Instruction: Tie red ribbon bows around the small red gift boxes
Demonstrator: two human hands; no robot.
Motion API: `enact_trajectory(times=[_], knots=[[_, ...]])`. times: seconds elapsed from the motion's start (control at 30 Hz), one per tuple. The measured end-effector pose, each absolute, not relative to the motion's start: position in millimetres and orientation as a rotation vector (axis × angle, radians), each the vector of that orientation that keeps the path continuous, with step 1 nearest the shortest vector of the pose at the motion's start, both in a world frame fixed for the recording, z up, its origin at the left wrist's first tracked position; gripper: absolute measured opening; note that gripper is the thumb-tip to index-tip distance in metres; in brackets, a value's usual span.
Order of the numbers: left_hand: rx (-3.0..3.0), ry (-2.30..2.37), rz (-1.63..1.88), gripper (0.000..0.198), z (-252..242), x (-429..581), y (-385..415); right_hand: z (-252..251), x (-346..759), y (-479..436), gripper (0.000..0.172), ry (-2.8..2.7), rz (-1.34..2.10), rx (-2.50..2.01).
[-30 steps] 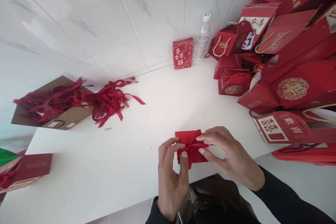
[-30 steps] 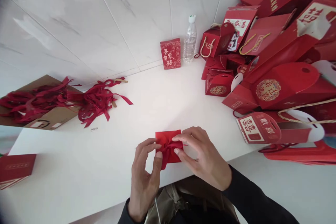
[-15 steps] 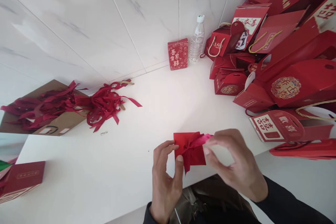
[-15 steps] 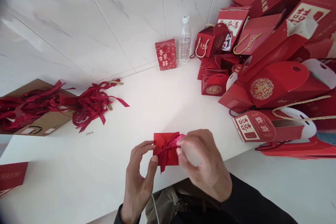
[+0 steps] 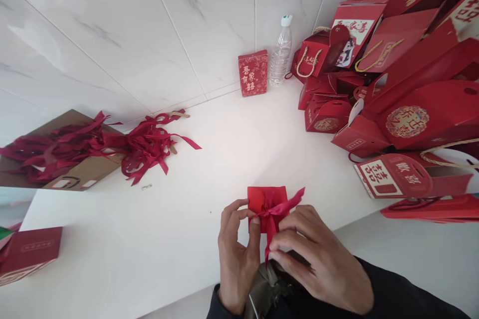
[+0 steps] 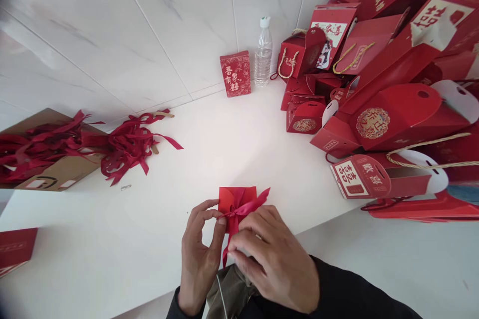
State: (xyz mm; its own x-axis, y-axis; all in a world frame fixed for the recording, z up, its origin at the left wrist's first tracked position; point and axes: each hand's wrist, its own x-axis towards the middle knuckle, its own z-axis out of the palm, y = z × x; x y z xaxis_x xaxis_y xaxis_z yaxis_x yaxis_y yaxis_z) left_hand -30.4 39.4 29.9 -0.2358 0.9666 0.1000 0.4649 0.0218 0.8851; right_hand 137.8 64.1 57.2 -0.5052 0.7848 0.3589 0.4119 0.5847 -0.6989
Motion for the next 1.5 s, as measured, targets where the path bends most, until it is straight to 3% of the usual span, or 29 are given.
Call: enact_trajectory(times=[0.1,0.3,0.43,0.57,0.83,1.03,1.4,1.5], knots=[[1.453,1.740,1.159,0.010,31.1,-29.5,37.9,64.7,146.3,66.5,0.006,-2.076,0.821,-0.916],[1.482,1.757,1.146,0.008,32.3,-27.4,34.9,53.5,154.8,110.2,0.026,-2.007,0.803,-1.312],[1.469,1.783,1.147,0.010,31.8,-27.7,33.4,49.5,150.9,125.0,0.015,-2.075,1.061,-1.290],[1.417,1.785,1.131,0.013,31.5,-27.5,33.6,56.7,151.3,117.3,0.014,-1.911,1.222,-1.245],[1.382,1.782,1.107,0.014,28.6,-25.6,35.2,49.6,146.5,108.8,0.014,-1.499,1.895,-1.028],[1.362,1.808,1.103,0.014,25.2,-26.6,33.9,47.5,149.8,111.1,0.011,-1.607,1.636,-1.307],[1.362,1.849,1.114,0.015,24.2,-27.9,30.5,51.3,153.6,110.5,0.006,-1.762,1.424,-1.354],[1.367,1.830,1.122,0.012,26.8,-27.1,30.8,58.0,150.7,104.7,0.019,-1.943,1.135,-1.281]])
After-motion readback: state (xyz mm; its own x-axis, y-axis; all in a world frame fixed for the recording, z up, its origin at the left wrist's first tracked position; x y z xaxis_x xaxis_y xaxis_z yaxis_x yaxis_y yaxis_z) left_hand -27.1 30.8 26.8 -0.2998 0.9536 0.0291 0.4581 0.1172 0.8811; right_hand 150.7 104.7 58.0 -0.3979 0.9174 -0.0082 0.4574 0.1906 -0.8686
